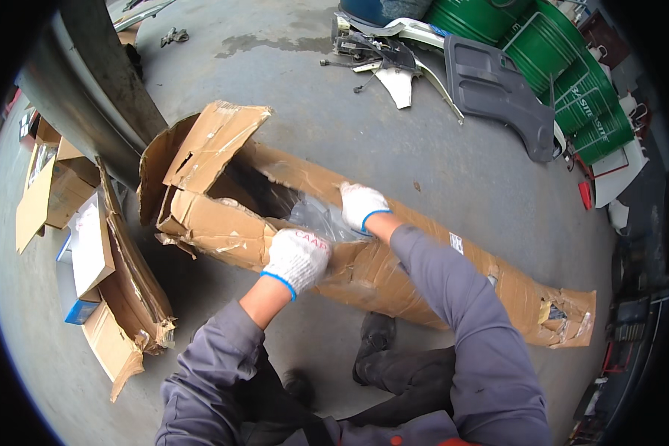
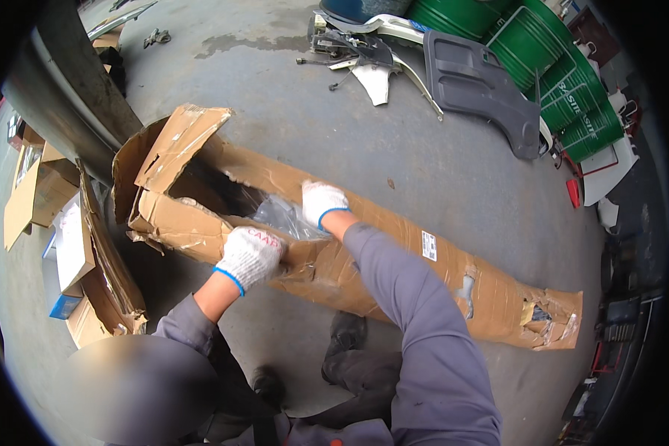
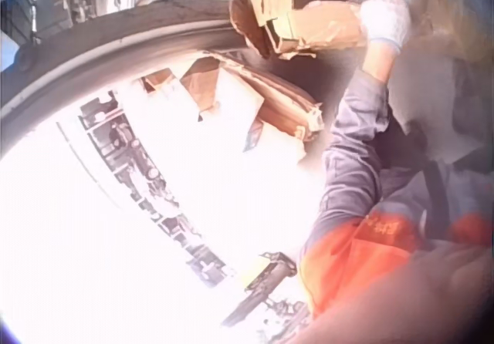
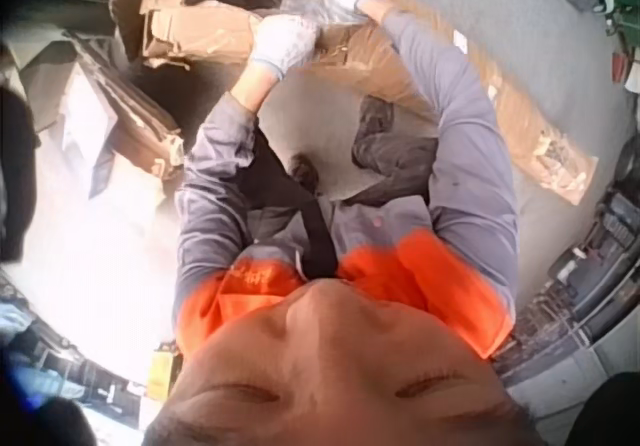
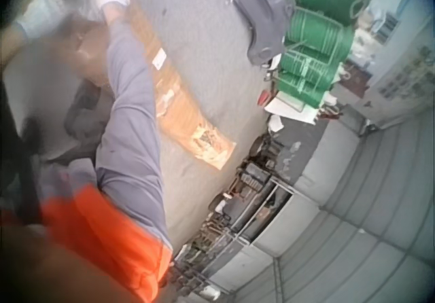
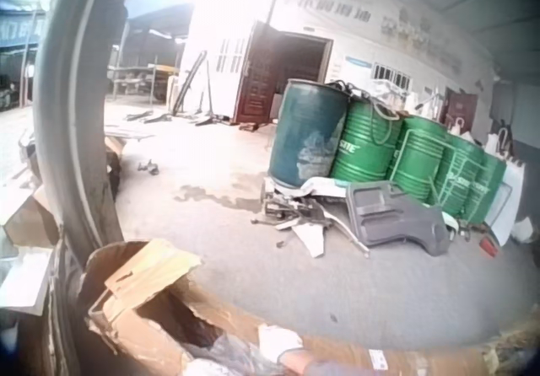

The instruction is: The person walks to a long cardboard box on the floor of a workshop and uses a small knife to cut tape and open the box. They remove cardboard and plastic wrapping to reveal a long white-wrapped item, then continue removing packaging layers.

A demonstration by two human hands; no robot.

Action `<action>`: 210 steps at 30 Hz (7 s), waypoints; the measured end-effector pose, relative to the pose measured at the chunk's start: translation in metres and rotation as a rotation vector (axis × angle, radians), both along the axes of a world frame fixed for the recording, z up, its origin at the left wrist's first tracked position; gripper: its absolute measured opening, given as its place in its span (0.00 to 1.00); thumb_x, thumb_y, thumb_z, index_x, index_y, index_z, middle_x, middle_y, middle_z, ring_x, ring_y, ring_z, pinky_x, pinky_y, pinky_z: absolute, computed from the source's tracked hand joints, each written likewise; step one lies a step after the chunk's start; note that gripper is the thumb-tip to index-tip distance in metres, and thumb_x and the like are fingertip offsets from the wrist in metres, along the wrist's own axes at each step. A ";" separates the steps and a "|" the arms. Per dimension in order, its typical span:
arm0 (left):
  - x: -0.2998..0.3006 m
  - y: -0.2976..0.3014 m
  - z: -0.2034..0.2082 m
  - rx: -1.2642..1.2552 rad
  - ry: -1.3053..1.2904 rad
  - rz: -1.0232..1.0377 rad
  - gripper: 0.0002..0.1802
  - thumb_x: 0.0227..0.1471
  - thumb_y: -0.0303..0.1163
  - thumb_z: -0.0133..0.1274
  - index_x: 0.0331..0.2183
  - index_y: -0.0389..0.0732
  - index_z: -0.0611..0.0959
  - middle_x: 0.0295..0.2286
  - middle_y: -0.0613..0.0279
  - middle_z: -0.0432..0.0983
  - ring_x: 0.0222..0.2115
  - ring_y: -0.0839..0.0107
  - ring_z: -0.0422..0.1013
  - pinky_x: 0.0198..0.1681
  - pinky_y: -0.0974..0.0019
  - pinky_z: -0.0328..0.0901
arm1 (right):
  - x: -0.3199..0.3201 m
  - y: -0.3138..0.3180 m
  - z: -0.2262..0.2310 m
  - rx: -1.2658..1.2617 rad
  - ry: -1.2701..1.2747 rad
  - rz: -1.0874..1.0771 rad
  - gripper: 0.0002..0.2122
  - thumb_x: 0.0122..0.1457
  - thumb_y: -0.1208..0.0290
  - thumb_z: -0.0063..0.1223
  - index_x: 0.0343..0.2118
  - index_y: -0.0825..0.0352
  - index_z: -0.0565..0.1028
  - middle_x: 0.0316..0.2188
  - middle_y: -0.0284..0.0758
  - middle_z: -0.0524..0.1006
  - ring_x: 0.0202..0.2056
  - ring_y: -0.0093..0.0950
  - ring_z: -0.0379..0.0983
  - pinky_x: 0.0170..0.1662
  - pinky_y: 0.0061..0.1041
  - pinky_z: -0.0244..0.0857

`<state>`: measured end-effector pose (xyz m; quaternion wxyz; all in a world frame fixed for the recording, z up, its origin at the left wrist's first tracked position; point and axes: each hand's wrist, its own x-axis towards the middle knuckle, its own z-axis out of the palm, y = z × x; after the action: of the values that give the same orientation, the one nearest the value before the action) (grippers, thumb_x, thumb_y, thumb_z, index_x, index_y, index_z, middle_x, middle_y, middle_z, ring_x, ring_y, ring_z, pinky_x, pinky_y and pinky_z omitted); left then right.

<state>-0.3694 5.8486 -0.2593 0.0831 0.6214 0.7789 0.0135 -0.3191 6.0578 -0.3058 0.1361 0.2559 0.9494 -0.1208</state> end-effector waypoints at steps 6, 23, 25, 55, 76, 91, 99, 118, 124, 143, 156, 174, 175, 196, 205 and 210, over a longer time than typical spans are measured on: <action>0.033 -0.058 -0.004 0.173 -0.009 -0.098 0.05 0.42 0.36 0.57 0.19 0.49 0.84 0.16 0.61 0.77 0.21 0.63 0.77 0.21 0.54 0.66 | -0.008 0.033 0.004 -0.115 -0.034 0.082 0.22 0.52 0.71 0.50 0.52 0.70 0.74 0.48 0.54 0.78 0.51 0.50 0.75 0.53 0.41 0.69; 0.067 0.022 -0.087 0.181 -0.196 -0.007 0.41 0.51 0.60 0.56 0.53 0.34 0.76 0.55 0.43 0.70 0.60 0.47 0.62 0.64 0.42 0.53 | 0.006 0.004 0.029 -0.138 0.119 -0.105 0.24 0.63 0.54 0.50 0.56 0.66 0.71 0.49 0.55 0.77 0.52 0.49 0.74 0.54 0.42 0.68; 0.071 0.043 -0.103 0.227 -0.118 0.021 0.42 0.50 0.60 0.56 0.54 0.33 0.76 0.56 0.44 0.70 0.60 0.48 0.62 0.67 0.40 0.46 | 0.040 0.028 0.047 -0.061 0.224 -0.166 0.16 0.65 0.60 0.44 0.44 0.68 0.74 0.40 0.56 0.79 0.46 0.53 0.76 0.50 0.47 0.69; 0.063 0.066 -0.087 -0.088 -0.077 -0.042 0.27 0.54 0.52 0.53 0.44 0.38 0.83 0.46 0.44 0.79 0.48 0.50 0.75 0.54 0.52 0.65 | 0.174 -0.012 -0.010 0.125 -0.193 0.217 0.09 0.62 0.70 0.44 0.40 0.67 0.74 0.35 0.45 0.83 0.38 0.42 0.82 0.37 0.43 0.76; 0.045 0.063 -0.092 -0.076 -0.242 0.016 0.17 0.54 0.47 0.53 0.33 0.45 0.87 0.30 0.50 0.83 0.36 0.51 0.79 0.46 0.50 0.67 | 0.204 -0.012 -0.007 0.213 -0.209 0.322 0.07 0.58 0.73 0.48 0.37 0.67 0.75 0.26 0.44 0.82 0.30 0.38 0.83 0.32 0.40 0.75; 0.039 0.060 -0.091 0.063 -0.293 -0.067 0.15 0.53 0.44 0.55 0.28 0.43 0.85 0.27 0.51 0.82 0.34 0.52 0.78 0.44 0.50 0.66 | 0.328 0.033 -0.028 0.333 -0.204 0.295 0.06 0.56 0.67 0.51 0.34 0.61 0.75 0.23 0.39 0.81 0.28 0.38 0.80 0.32 0.40 0.72; 0.036 0.066 -0.091 0.026 -0.299 -0.091 0.14 0.52 0.45 0.55 0.30 0.46 0.86 0.29 0.54 0.83 0.34 0.53 0.79 0.43 0.50 0.66 | 0.402 0.051 -0.022 0.443 -0.341 0.298 0.05 0.58 0.65 0.49 0.32 0.59 0.73 0.21 0.34 0.80 0.25 0.33 0.80 0.33 0.37 0.71; 0.082 0.080 -0.071 -0.255 -0.220 -0.055 0.29 0.55 0.60 0.50 0.36 0.44 0.89 0.36 0.54 0.85 0.40 0.56 0.80 0.50 0.53 0.65 | 0.114 -0.013 0.006 0.036 -0.220 -0.257 0.33 0.54 0.46 0.60 0.51 0.72 0.69 0.46 0.52 0.80 0.48 0.43 0.79 0.49 0.40 0.74; 0.090 0.070 -0.075 -0.149 -0.250 -0.025 0.25 0.52 0.57 0.54 0.32 0.45 0.89 0.30 0.54 0.85 0.34 0.58 0.82 0.38 0.53 0.72 | 0.103 0.005 -0.019 0.176 -0.094 -0.112 0.18 0.56 0.68 0.53 0.48 0.71 0.71 0.42 0.51 0.81 0.45 0.45 0.80 0.47 0.45 0.73; 0.111 0.008 -0.068 -0.012 -0.065 -0.341 0.09 0.51 0.33 0.54 0.27 0.48 0.90 0.25 0.61 0.84 0.28 0.66 0.80 0.26 0.57 0.68 | 0.066 0.078 0.024 0.171 -0.064 -0.176 0.16 0.56 0.64 0.52 0.46 0.63 0.78 0.46 0.47 0.80 0.49 0.45 0.77 0.52 0.41 0.71; 0.091 0.035 -0.055 -0.164 -0.309 -0.240 0.18 0.55 0.48 0.54 0.40 0.46 0.85 0.37 0.54 0.85 0.39 0.58 0.81 0.43 0.53 0.73 | 0.260 0.068 0.120 0.281 0.250 -0.340 0.13 0.67 0.60 0.46 0.39 0.67 0.72 0.35 0.52 0.80 0.39 0.53 0.77 0.42 0.49 0.72; 0.216 0.105 -0.053 -0.342 -0.049 -0.086 0.40 0.56 0.59 0.51 0.61 0.43 0.67 0.52 0.45 0.75 0.55 0.51 0.70 0.59 0.47 0.61 | 0.438 0.066 -0.028 0.288 -0.135 0.270 0.03 0.52 0.73 0.53 0.27 0.63 0.77 0.24 0.41 0.82 0.26 0.39 0.82 0.26 0.41 0.72; 0.223 0.106 -0.055 -0.323 -0.031 -0.039 0.35 0.57 0.56 0.51 0.59 0.46 0.72 0.53 0.48 0.75 0.55 0.53 0.71 0.59 0.43 0.58 | 0.450 0.072 -0.028 0.294 -0.114 0.283 0.03 0.52 0.73 0.53 0.27 0.63 0.77 0.23 0.41 0.81 0.26 0.39 0.81 0.26 0.41 0.72; 0.341 0.047 -0.086 -0.359 0.086 0.308 0.11 0.54 0.36 0.52 0.38 0.46 0.83 0.40 0.55 0.81 0.47 0.56 0.75 0.62 0.42 0.56 | 0.561 0.136 -0.054 0.213 0.208 -0.070 0.17 0.63 0.53 0.51 0.39 0.64 0.77 0.26 0.44 0.81 0.30 0.43 0.80 0.36 0.44 0.72; 0.401 0.030 -0.103 -0.639 0.100 0.319 0.23 0.65 0.40 0.39 0.52 0.45 0.83 0.55 0.52 0.76 0.61 0.53 0.66 0.65 0.40 0.51 | 0.466 0.108 -0.072 0.302 0.088 -0.007 0.24 0.54 0.50 0.61 0.48 0.60 0.73 0.40 0.38 0.81 0.41 0.36 0.80 0.44 0.40 0.70; 0.397 0.028 -0.157 -0.677 -0.090 0.472 0.21 0.62 0.39 0.44 0.48 0.46 0.87 0.51 0.52 0.80 0.54 0.50 0.73 0.55 0.28 0.58 | 0.443 0.152 -0.021 0.384 0.308 -0.076 0.15 0.55 0.52 0.60 0.37 0.57 0.77 0.37 0.39 0.81 0.40 0.39 0.80 0.41 0.43 0.71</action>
<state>0.0278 5.8766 -0.4159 0.3113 0.3620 0.8561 -0.1977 0.1240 6.2103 -0.3271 -0.0658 0.2913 0.9542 0.0191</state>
